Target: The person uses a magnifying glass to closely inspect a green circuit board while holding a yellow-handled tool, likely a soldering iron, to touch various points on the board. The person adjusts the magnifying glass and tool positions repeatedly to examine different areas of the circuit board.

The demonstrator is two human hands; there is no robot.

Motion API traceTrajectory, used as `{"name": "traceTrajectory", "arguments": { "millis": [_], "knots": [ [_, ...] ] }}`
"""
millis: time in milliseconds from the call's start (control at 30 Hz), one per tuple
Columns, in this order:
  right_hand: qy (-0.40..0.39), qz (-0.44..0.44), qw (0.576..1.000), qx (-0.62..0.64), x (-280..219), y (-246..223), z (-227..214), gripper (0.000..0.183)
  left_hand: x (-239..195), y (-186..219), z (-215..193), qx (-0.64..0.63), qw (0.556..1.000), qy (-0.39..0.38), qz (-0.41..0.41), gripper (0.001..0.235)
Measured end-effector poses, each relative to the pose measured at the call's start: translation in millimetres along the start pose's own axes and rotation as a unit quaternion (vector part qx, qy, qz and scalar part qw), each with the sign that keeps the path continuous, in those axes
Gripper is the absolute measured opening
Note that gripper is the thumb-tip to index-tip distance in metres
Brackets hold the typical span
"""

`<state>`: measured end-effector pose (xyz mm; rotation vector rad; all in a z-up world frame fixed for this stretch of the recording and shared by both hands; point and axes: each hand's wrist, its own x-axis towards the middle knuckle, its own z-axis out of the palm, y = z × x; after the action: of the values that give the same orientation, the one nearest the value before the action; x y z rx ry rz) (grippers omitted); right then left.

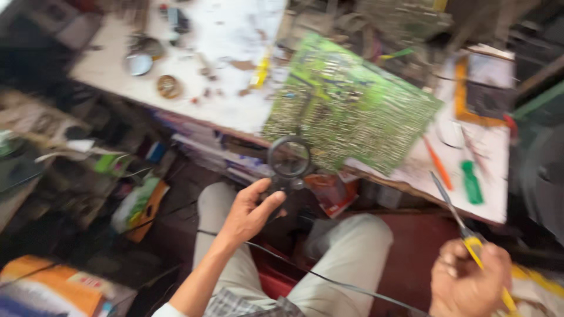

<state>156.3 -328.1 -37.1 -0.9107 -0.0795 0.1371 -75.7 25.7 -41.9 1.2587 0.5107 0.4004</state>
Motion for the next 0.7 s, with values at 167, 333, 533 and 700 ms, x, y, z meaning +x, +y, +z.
{"name": "traceTrajectory", "arguments": {
  "millis": [167, 333, 533, 700],
  "knots": [
    [-0.028, 0.029, 0.999, -0.009, -2.4, 20.3, 17.0, 0.028, 2.9, 9.7, 0.5, 0.028, 0.994, 0.031, 0.1, 0.022],
    [-0.037, 0.029, 0.999, -0.014, -15.2, 33.3, 55.5, 0.022, 15.6, 32.8, 22.5, 0.094, 0.974, -0.012, 0.208, 0.027],
    [-0.041, 0.017, 0.999, -0.029, -23.9, 35.3, 84.5, 0.02, 25.7, 46.3, 45.4, 0.088, 0.979, -0.026, 0.183, 0.031],
    [-0.041, -0.009, 0.996, -0.079, -19.9, 30.5, 98.3, 0.024, 28.4, 41.4, 59.3, 0.074, 0.978, -0.025, 0.191, 0.032]
  ]
}}
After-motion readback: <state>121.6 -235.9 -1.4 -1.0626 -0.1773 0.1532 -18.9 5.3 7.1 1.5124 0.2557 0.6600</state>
